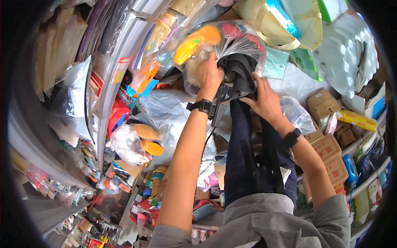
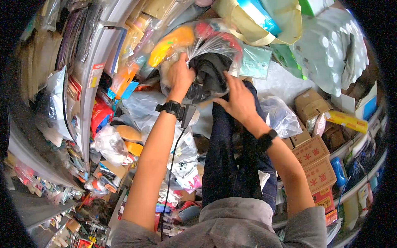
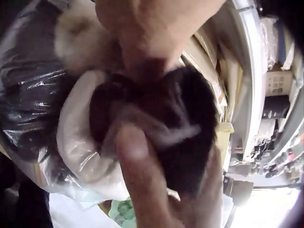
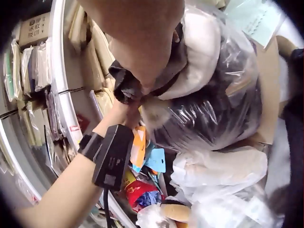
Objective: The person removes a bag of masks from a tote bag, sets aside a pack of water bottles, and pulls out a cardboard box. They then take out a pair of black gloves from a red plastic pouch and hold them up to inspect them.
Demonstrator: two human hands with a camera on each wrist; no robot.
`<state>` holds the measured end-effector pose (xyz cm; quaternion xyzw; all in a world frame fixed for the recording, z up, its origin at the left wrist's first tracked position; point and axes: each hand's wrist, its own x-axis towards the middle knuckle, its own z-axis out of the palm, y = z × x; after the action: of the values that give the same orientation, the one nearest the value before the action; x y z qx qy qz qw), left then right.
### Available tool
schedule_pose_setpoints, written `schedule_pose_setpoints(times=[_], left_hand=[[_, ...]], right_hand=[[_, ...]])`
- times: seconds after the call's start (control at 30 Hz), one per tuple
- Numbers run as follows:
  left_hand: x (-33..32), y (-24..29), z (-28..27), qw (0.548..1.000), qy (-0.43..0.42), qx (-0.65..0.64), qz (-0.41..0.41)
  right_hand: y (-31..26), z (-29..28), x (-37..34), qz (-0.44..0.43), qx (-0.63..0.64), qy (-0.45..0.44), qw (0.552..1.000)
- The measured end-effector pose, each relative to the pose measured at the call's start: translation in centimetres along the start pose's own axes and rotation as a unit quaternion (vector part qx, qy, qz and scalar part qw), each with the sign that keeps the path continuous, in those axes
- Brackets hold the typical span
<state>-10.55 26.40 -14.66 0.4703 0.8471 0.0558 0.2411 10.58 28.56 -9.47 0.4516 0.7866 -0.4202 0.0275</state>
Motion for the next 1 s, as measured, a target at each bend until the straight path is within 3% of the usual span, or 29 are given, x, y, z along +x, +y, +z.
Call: schedule_pose_setpoints(times=[0.03, 0.1, 0.13, 0.23, 0.4, 0.47, 0.67, 0.83, 1.0], left_hand=[[-0.1, -0.2, 0.4, 1.0, 0.001, 0.0, 0.003], [-0.7, -1.0, 1.3, 0.998, 0.048, -0.027, 0.008], [-0.6, -1.3, 1.9, 0.992, 0.089, -0.091, 0.004], [0.4, -2.1, 1.0, 0.994, 0.012, -0.094, -0.051], [0.0, -2.6, 0.2, 0.992, -0.022, -0.121, -0.017], [-0.3, -3.7, 1.8, 0.974, -0.022, -0.226, 0.002], [-1.5, -3.5, 2.7, 0.928, -0.055, -0.366, -0.042], [-2.4, -2.1, 2.6, 0.938, -0.048, -0.341, -0.052], [-2.0, -1.7, 2.1, 0.948, -0.06, -0.308, -0.054]], right_hand=[[-0.6, 0.9, 0.8, -0.036, -0.021, 0.053, 0.998], [-1.7, 1.9, 3.2, -0.1, -0.091, 0.07, 0.988], [-2.3, 2.7, 4.5, -0.127, -0.122, 0.102, 0.979], [-2.8, 3.2, 6.5, -0.129, -0.164, 0.068, 0.976], [-2.6, 3.6, 8.6, -0.077, -0.196, 0.019, 0.977], [-2.2, 4.0, 9.3, -0.043, -0.198, -0.01, 0.979], [-2.1, 4.9, 9.5, -0.007, -0.281, -0.062, 0.958], [-1.3, 6.6, 9.3, -0.058, -0.384, -0.072, 0.919], [-2.0, 9.3, 10.1, -0.011, -0.434, -0.064, 0.898]])
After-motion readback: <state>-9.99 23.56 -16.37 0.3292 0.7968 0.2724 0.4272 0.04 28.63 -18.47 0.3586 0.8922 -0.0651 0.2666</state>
